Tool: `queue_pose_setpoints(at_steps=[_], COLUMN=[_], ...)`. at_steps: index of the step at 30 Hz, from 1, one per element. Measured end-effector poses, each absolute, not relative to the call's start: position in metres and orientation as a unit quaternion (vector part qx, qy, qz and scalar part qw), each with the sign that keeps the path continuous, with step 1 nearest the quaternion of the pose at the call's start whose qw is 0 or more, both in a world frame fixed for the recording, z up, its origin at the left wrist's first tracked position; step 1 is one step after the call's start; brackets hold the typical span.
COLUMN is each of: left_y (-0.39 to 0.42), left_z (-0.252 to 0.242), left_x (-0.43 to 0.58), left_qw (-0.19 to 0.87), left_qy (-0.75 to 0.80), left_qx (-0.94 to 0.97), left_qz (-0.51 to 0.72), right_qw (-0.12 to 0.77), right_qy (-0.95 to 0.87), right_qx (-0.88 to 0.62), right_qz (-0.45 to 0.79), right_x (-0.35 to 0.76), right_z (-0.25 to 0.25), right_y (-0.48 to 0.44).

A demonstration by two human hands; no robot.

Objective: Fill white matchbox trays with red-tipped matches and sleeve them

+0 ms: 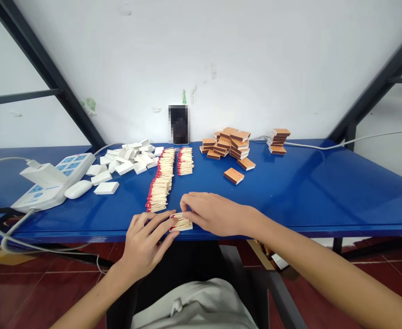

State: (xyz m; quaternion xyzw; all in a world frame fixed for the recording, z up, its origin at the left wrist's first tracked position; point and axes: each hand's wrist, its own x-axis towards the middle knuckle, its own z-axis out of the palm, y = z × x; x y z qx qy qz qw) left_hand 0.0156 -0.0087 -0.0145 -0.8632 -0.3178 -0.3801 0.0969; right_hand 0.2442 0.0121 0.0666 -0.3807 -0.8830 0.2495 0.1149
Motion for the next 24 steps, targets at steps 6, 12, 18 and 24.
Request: queue_pose_setpoints(at_steps=[6,12,18,24], left_y=[-0.007,-0.006,-0.005,-0.006], left_z=[-0.014,-0.012,-0.009,-0.007], left_x=[0.017,0.018,0.019,0.023], left_qw=[0.102,0.075,0.048,0.067], left_qy=[-0.311,-0.32,-0.33,-0.348], left_qx=[-0.864,-0.861,-0.851,-0.834], left_qz=[-0.383,-0.388,-0.406,-0.422], right_qw=[0.132,0.185,0.206,0.17], right_qy=[-0.871,-0.857,-0.765,-0.77], right_qx=[-0.4,-0.423,-0.603,-0.615], right_qz=[0.253,0.228,-0.091,0.024], right_x=[0.245,0.257,0.314,0.333], right_z=[0.06,0.058,0.048,0.036], right_y=[0.011,0.011,0.026,0.024])
